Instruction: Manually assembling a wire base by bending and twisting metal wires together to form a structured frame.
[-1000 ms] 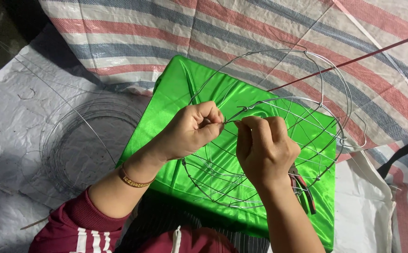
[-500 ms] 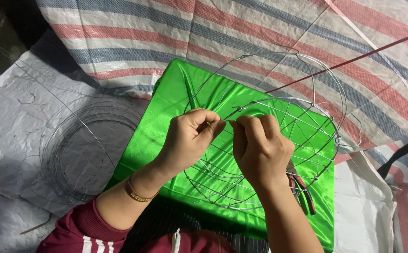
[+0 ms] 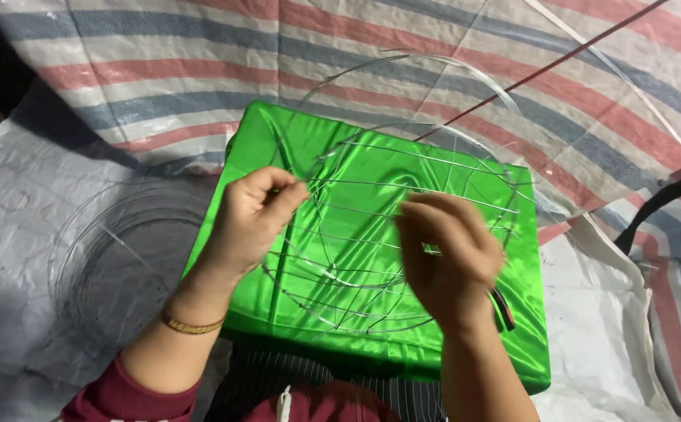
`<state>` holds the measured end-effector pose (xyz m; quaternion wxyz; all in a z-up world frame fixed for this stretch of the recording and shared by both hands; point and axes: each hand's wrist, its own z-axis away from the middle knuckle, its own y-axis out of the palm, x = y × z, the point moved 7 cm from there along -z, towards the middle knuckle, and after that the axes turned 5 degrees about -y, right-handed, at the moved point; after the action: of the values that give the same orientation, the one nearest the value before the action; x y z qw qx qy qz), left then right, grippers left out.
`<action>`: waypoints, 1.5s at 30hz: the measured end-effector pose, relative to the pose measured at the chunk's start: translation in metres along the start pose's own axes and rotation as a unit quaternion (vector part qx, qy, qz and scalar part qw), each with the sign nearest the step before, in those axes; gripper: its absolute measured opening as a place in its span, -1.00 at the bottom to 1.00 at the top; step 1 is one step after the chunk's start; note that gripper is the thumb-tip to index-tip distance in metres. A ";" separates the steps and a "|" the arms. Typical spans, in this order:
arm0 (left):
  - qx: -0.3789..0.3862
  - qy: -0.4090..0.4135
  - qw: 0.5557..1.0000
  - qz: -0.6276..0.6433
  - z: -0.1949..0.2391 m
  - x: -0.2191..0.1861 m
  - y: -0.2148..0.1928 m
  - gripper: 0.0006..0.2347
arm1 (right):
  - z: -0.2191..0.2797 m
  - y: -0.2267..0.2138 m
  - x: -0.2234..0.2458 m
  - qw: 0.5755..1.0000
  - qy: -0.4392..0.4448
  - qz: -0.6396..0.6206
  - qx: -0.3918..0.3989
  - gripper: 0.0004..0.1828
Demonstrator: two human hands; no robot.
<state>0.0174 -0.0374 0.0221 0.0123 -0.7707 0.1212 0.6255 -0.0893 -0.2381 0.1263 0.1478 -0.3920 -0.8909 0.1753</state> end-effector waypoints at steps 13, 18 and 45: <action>0.052 0.007 0.998 0.031 0.012 -0.011 0.013 -0.92 | -0.004 0.056 0.015 0.982 -0.116 0.135 0.055 -0.87; 0.033 0.018 0.999 0.032 0.017 -0.009 0.015 -0.92 | -0.005 0.059 0.014 0.970 -0.122 0.202 0.050 -0.93; -0.060 -0.005 0.996 -0.065 0.008 0.014 -0.006 -0.86 | 0.036 0.024 -0.024 0.980 -0.068 0.173 0.070 -0.89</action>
<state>0.0131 -0.0328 0.0063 0.0071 -0.7733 0.0330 0.6332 -0.0728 -0.2480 0.0803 0.0810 -0.5163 -0.8030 0.2864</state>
